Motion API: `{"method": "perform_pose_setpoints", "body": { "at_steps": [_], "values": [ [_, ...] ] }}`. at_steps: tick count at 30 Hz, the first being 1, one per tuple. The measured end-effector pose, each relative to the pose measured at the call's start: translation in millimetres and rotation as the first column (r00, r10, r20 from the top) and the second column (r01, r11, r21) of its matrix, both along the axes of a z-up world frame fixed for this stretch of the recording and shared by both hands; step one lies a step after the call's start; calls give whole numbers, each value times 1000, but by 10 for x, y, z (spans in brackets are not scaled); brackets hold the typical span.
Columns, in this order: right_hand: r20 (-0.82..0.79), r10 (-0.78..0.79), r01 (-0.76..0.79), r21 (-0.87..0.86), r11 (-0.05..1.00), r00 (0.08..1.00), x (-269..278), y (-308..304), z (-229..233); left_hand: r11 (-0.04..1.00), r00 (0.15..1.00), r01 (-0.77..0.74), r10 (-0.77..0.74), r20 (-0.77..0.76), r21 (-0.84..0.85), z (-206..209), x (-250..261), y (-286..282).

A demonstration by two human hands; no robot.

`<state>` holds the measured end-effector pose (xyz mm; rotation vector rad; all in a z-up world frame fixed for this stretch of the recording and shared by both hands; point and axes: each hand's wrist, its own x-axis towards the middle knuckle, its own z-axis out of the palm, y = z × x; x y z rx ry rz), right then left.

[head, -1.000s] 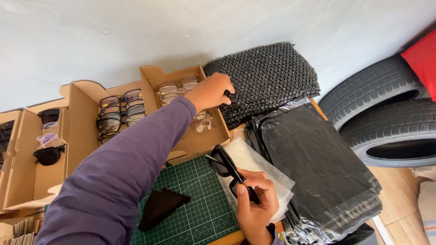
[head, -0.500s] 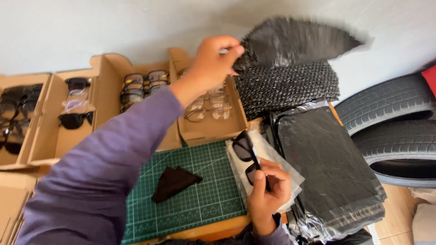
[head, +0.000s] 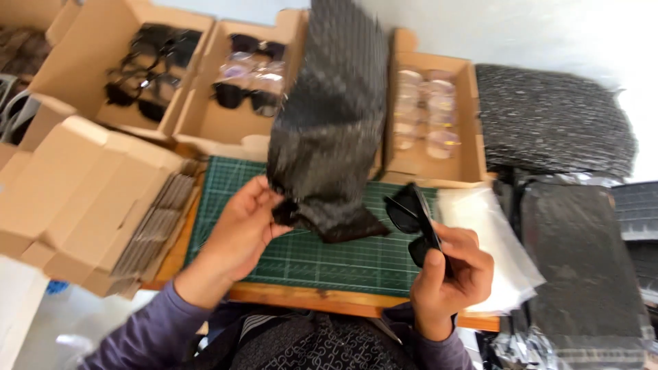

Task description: The person unpacks a pair of black sunglasses from a plastic bag and a cardboard box. They use a black cloth to wipe the lenses and frame of the sunglasses thoroughly. Finally, the person places the cleaned sunglasses into a bubble wrap pouch.

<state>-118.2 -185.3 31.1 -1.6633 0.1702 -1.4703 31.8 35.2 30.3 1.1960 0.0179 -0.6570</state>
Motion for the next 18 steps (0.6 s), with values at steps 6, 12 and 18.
{"method": "perform_pose_setpoints", "body": {
  "at_steps": [6,12,18],
  "values": [
    [-291,141,-176,-96,980,946,139,354,59,951,957,-190,124,261,244,-290,-220,383],
    [-375,83,-109,-51,993,923,-81,298,-172,746,280,-593,-161,947,302,-111,-324,142],
    [-137,-282,292,64,954,950,-469,-43,-398,885,220,221,-454,863,409,187,-401,-1107]
  ]
}}
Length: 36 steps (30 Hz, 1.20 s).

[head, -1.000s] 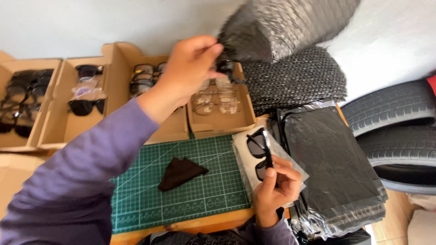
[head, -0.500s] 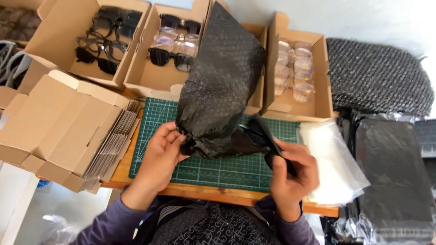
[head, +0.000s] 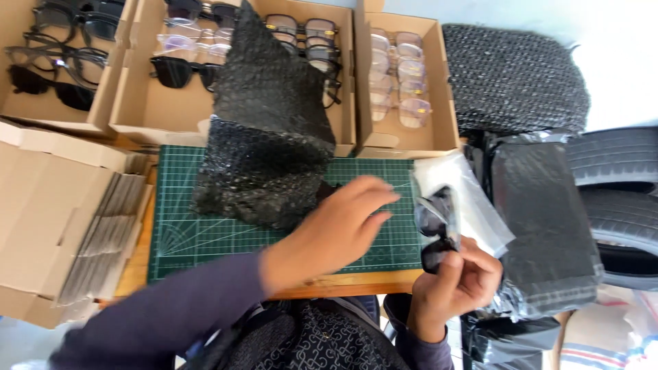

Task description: The person unpacks a pair of black sunglasses from a plastic bag and a cardboard box. They use a black cloth to wipe the lenses and frame of the sunglasses thoroughly. Finally, the person places the cleaned sunglasses into a bubble wrap pouch.

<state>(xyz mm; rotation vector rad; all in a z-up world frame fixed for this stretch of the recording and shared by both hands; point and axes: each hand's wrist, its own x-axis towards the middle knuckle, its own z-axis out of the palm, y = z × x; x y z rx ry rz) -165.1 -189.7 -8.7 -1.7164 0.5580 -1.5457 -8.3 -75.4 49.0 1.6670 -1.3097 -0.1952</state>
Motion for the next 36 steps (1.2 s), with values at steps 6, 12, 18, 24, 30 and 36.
{"method": "perform_pose_setpoints", "body": {
  "at_steps": [6,12,18,24,30,36],
  "values": [
    [96,-119,119,3,993,988,-179,-265,75,987,951,-133,102,293,87,-860,-158,-1612],
    [77,-77,75,38,996,994,-306,-520,18,885,804,-408,232,547,225,-1058,-243,-1969],
    [71,-59,57,30,998,996,-262,-605,-56,953,959,-275,262,109,130,-768,-122,-1728],
    [82,-31,28,40,999,996,-104,-506,-16,973,957,-161,114,-267,-164,-595,-103,-1503],
    [64,66,-68,22,997,996,2,-290,224,932,623,-185,-135,-770,-313,-246,-12,-930],
    [-112,261,-261,17,965,959,298,-75,659,992,620,-124,103,-778,32,356,527,209]
  ]
}}
